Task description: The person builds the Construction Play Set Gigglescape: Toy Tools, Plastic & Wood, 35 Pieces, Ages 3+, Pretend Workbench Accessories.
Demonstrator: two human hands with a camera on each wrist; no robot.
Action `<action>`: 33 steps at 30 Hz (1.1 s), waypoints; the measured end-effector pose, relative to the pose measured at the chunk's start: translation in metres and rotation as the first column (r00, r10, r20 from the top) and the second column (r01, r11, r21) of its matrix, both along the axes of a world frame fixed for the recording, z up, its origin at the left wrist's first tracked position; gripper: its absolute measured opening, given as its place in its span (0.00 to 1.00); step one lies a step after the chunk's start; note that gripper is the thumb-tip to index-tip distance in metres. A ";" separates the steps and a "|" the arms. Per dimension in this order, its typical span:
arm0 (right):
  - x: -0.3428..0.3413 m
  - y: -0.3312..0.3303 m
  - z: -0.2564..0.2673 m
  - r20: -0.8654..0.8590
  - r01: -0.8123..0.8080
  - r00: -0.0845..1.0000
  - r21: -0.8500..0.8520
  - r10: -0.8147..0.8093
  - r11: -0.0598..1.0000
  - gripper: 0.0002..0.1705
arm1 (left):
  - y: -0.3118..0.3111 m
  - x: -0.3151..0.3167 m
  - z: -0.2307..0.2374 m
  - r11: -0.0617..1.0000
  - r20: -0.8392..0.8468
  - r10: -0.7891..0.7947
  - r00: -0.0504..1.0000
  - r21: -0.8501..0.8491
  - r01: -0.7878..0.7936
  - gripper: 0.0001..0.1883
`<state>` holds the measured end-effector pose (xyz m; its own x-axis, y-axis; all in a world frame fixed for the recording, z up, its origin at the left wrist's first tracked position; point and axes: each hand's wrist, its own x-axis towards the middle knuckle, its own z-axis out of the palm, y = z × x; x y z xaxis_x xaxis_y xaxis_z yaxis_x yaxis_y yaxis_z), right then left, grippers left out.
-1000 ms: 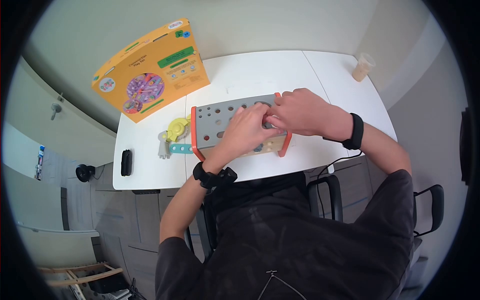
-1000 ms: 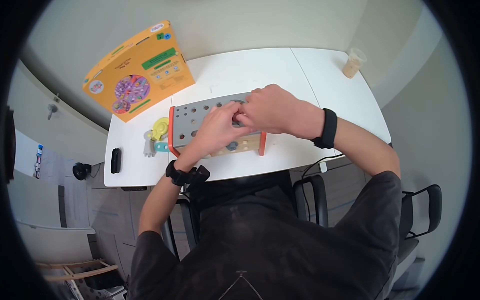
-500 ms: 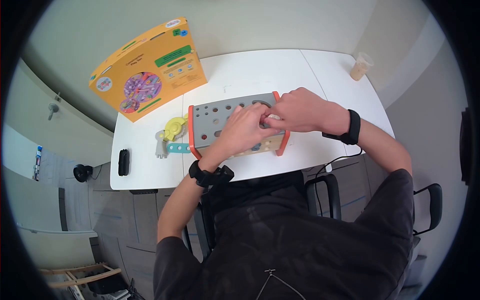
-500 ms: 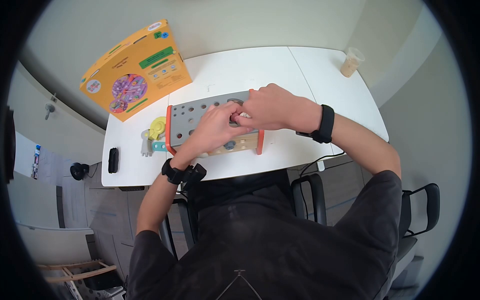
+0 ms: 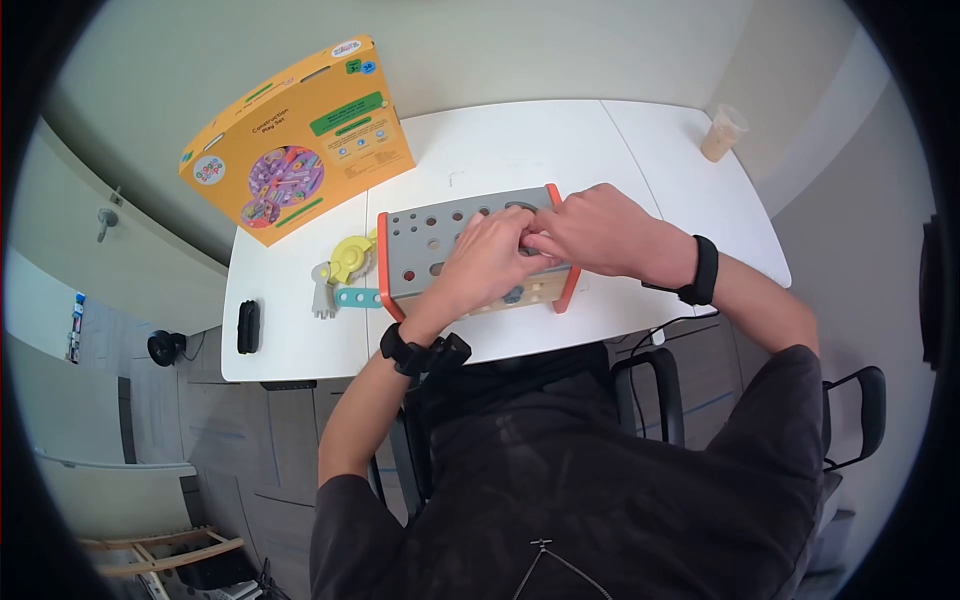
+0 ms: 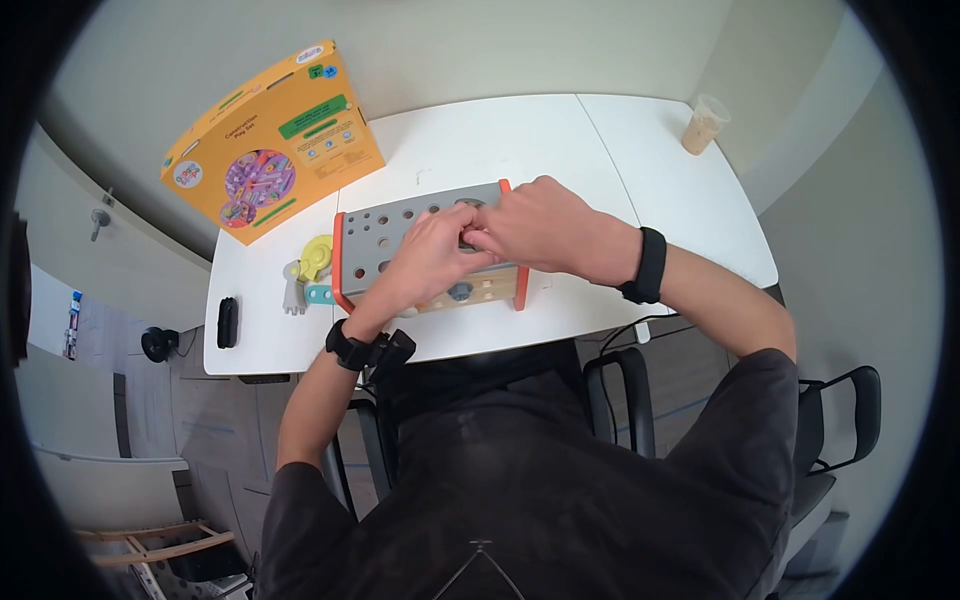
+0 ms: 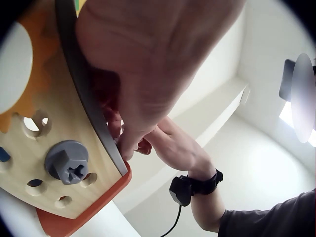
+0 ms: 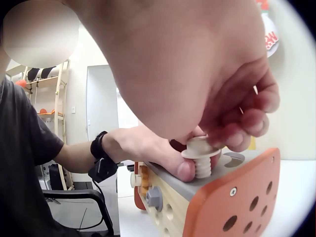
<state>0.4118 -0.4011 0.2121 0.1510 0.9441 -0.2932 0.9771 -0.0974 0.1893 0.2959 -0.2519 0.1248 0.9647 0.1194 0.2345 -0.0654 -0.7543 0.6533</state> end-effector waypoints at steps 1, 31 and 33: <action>-0.002 0.001 0.005 0.000 0.018 1.000 -0.027 -0.018 0.999 0.15 | 0.000 0.000 -0.002 1.000 0.038 0.011 0.999 -0.004 -0.011 0.15; 0.009 -0.008 -0.006 -0.061 -0.075 0.994 0.204 0.089 0.976 0.12 | 0.004 0.000 0.007 1.000 -0.104 -0.009 0.994 0.000 0.009 0.21; 0.017 -0.017 -0.011 -0.203 -0.073 0.965 0.401 0.166 0.913 0.12 | 0.006 0.000 0.007 1.000 -0.123 -0.018 0.992 -0.014 0.016 0.21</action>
